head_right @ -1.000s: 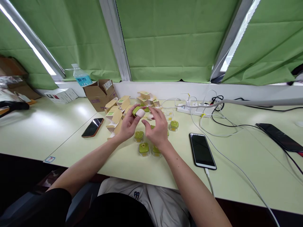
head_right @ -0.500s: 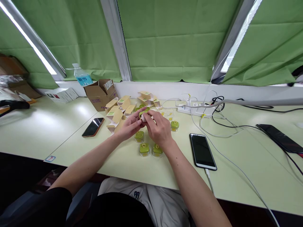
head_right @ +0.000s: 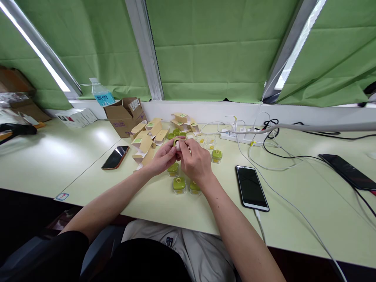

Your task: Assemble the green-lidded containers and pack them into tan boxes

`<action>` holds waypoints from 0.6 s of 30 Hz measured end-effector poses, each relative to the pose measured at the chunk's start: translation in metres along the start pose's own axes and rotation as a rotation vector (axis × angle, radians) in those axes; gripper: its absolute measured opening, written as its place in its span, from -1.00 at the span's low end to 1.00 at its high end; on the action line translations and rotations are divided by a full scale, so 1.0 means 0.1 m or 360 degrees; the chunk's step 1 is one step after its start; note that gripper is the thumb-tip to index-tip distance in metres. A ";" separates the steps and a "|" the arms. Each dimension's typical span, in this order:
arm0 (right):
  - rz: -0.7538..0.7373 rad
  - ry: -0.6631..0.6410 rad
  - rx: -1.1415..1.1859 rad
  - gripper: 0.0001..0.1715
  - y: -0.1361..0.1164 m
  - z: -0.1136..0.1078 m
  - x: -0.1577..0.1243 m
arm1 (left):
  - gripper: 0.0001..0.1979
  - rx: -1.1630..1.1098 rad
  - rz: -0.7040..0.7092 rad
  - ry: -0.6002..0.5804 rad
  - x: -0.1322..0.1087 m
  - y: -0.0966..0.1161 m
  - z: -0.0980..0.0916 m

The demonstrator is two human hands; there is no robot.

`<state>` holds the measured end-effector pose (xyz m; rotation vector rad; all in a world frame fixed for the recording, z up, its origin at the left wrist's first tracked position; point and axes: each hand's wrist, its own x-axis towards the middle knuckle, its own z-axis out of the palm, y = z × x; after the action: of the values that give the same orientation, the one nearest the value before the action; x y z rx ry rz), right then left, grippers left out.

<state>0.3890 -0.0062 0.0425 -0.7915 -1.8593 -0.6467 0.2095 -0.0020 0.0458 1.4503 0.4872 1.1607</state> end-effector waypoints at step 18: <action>-0.0184 0.0058 -0.0087 -0.63 0.04 0.06 -0.03 | -0.25 0.0043 -0.0093 0.0056 -0.01 -0.05 -0.03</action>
<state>0.3890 0.0001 0.0374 -0.7064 -1.8712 -0.7830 0.2077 0.0000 0.0408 1.4313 0.5684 1.1385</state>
